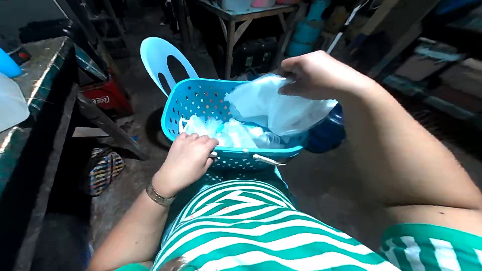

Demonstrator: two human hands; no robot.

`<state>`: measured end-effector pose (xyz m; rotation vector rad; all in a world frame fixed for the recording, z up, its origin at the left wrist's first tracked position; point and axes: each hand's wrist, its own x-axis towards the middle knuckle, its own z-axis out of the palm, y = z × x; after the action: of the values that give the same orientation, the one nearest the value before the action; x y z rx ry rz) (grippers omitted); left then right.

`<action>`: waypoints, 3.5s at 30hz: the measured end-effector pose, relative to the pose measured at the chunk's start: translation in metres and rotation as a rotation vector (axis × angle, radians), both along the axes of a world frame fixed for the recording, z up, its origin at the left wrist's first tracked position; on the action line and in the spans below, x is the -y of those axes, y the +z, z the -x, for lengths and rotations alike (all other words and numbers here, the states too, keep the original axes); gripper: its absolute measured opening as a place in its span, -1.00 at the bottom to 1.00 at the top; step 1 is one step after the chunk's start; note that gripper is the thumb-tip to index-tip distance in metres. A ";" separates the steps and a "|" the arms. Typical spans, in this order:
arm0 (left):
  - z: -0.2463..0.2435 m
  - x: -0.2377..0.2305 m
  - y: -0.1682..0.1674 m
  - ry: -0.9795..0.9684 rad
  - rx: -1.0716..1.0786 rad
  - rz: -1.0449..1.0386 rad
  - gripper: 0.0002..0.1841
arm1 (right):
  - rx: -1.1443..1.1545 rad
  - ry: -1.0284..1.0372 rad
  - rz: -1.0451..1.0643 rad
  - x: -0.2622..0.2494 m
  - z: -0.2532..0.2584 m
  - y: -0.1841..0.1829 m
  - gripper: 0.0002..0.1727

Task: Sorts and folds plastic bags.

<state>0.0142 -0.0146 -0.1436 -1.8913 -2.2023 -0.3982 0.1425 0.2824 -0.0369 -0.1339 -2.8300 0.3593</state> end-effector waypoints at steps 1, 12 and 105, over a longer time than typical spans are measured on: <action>-0.001 -0.003 -0.005 0.018 -0.042 -0.058 -0.71 | -0.047 -0.014 0.020 0.002 -0.006 0.004 -0.88; 0.005 0.014 0.003 -0.018 0.189 -0.163 -0.43 | -0.330 0.522 0.516 0.083 -0.038 -0.040 -0.79; 0.071 -0.098 0.055 -0.427 1.590 -0.294 -0.67 | -0.100 0.681 1.413 0.007 0.071 -0.066 -0.57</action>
<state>-0.0564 0.0830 -0.0889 -1.9980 -1.8835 -2.8550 0.0712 0.2754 -0.1034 0.5479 -1.8634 2.2690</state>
